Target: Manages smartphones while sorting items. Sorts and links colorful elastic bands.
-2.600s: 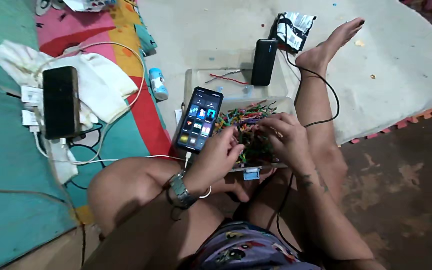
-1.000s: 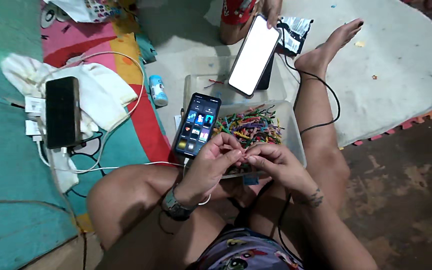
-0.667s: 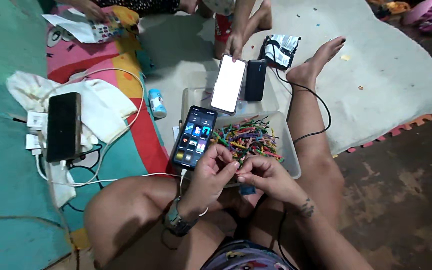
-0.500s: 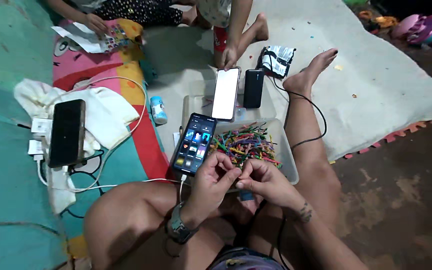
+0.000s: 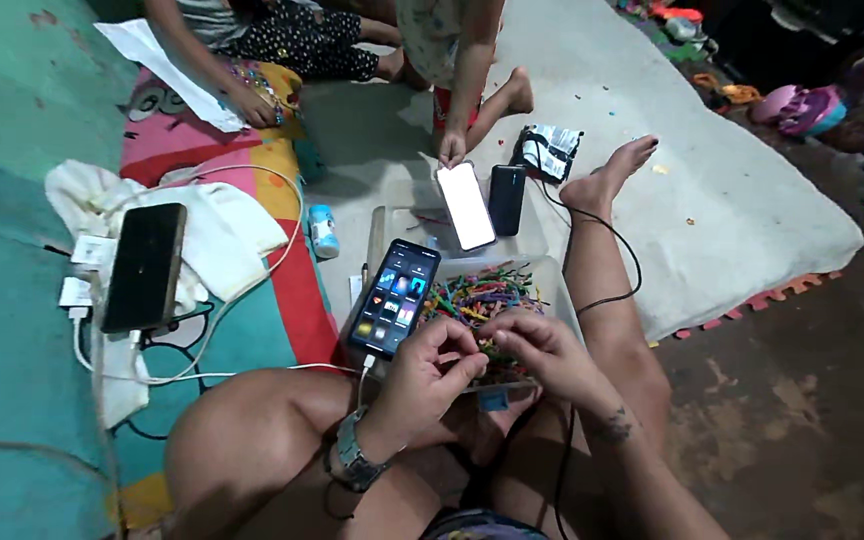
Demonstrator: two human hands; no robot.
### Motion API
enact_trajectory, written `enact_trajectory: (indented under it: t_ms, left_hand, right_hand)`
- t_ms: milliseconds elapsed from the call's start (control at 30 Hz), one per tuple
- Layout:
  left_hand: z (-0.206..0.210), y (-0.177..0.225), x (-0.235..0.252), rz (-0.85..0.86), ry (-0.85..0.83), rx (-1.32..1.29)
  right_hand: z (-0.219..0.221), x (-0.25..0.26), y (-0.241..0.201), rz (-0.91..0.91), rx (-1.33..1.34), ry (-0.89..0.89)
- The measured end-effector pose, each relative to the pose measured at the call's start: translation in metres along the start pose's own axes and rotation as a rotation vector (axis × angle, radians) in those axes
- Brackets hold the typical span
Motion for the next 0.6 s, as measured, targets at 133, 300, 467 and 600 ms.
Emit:
enact_trajectory:
  t_ms: [133,300,467,600]
  left_hand:
    - [0.000,-0.001,0.000,-0.005,-0.009,0.011]
    - [-0.006,0.000,0.003,0.107,0.189,0.011]
    - [-0.013,0.007,0.006,0.098,0.278,0.017]
    - [-0.015,0.010,0.008,0.069,0.262,0.001]
  right_hand:
    - [-0.014,0.024,-0.006,0.084,-0.115,0.039]
    - [-0.002,0.023,-0.018,0.000,-0.083,-0.491]
    - [0.009,0.033,-0.020,0.039,-0.052,-0.325]
    - [-0.006,0.102,0.000,0.254,-0.230,0.111]
Point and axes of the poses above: each hand's wrist, its own x-axis towards the middle knuckle, its own z-axis out of the palm, y = z × x, the point moved 2 cm from there along x, towards the middle knuckle, and after that the axes turned 7 degrees about y, right-handed, at the moved point
